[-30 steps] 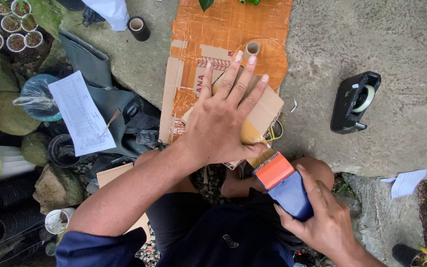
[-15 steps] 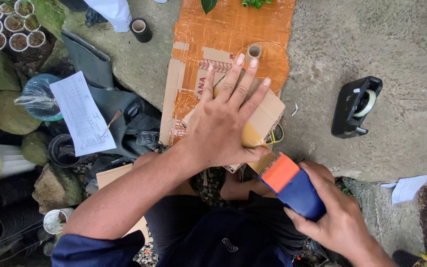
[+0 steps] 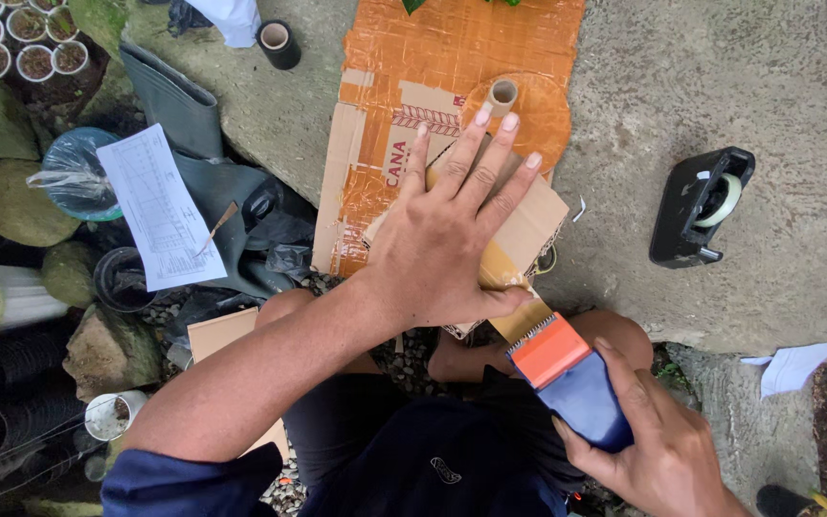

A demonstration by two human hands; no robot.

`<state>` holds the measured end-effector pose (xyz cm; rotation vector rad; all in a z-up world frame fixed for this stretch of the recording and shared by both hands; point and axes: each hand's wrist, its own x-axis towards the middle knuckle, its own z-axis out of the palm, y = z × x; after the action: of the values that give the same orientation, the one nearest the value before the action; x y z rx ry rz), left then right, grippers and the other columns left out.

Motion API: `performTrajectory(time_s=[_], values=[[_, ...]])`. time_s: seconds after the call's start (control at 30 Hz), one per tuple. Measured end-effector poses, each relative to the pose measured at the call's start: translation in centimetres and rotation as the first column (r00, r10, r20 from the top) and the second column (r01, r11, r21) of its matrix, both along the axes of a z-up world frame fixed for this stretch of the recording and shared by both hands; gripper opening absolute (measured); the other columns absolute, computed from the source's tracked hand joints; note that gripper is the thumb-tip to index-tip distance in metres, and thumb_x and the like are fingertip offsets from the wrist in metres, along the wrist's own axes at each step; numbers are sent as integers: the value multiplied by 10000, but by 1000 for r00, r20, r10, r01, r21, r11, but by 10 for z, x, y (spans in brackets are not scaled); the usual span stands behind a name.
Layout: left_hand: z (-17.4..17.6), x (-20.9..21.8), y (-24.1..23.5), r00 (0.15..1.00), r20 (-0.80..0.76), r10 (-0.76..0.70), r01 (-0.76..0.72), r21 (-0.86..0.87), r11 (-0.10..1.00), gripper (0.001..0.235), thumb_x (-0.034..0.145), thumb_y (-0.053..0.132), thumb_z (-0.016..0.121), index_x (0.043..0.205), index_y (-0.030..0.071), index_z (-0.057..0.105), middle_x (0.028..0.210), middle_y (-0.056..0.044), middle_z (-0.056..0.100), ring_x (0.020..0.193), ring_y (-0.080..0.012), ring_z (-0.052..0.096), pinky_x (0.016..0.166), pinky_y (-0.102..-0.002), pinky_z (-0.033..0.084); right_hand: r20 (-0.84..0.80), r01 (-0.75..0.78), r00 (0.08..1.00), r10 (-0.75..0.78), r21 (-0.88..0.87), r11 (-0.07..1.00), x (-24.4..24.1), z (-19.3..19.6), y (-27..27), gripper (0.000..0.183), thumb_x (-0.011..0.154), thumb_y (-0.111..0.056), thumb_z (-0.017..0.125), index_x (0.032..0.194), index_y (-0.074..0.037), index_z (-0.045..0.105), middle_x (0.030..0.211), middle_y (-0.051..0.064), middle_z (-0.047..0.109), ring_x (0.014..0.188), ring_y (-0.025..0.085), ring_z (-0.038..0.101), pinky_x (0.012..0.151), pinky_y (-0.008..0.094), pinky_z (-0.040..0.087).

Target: The person cuts a piece of cardboard with scissors, folds it into a small box shape, and secures the edges with packing tape. The person then tapes the box closed and places it on the ground.

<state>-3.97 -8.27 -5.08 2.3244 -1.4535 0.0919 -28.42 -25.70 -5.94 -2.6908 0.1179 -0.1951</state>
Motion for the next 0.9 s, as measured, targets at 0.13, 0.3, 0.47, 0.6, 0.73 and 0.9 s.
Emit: performTrajectory(time_s=[0.13,0.3,0.47,0.6,0.73,0.9], values=[[1,-2,-2,1000,2,3,-3,21,1000,1172,684,774,720,1549,48,408,1618,-280,258,1531,-421,222,1177,-758,165,-96,4,995,2,67,998,18,12,0,869,643,-318,877,1368,21,540,942,236,722,776,350,749,687,415,594],[2,-2,-2,1000,-14,8,-8,31,999,1178,670,758,727,1542,35,403,1611,-298,244,1515,-442,219,1162,-762,158,-137,-82,985,107,173,982,49,33,-9,798,706,-356,824,1377,-23,550,1131,250,719,919,366,757,741,407,604],[2,-2,-3,1000,-6,16,-15,22,1000,1148,654,690,746,1543,45,412,1615,-290,249,1524,-438,222,1178,-767,153,-657,157,753,35,231,960,76,30,-28,766,696,-530,768,1393,-249,619,975,132,799,849,281,758,771,417,615],[2,-4,-3,999,17,51,-51,17,999,1079,664,593,766,1541,64,427,1630,-280,249,1546,-442,202,1166,-783,148,-728,85,685,27,117,989,95,-20,-33,709,696,-528,779,1330,-235,660,943,186,778,871,353,767,813,425,599],[4,-13,-8,994,-36,100,-99,7,995,1120,641,597,784,1540,43,410,1622,-292,244,1533,-467,182,1136,-832,119,-655,184,755,-36,158,970,74,-50,-48,691,688,-497,787,1301,-205,662,971,176,784,885,331,779,818,416,592],[5,-16,-12,991,-42,124,-119,103,987,1232,629,693,762,1581,66,293,1615,-335,181,1519,-521,137,1080,-855,88,-427,252,899,-93,333,908,30,-82,-52,730,674,-419,792,1322,-118,639,1084,153,778,984,267,762,873,401,566]])
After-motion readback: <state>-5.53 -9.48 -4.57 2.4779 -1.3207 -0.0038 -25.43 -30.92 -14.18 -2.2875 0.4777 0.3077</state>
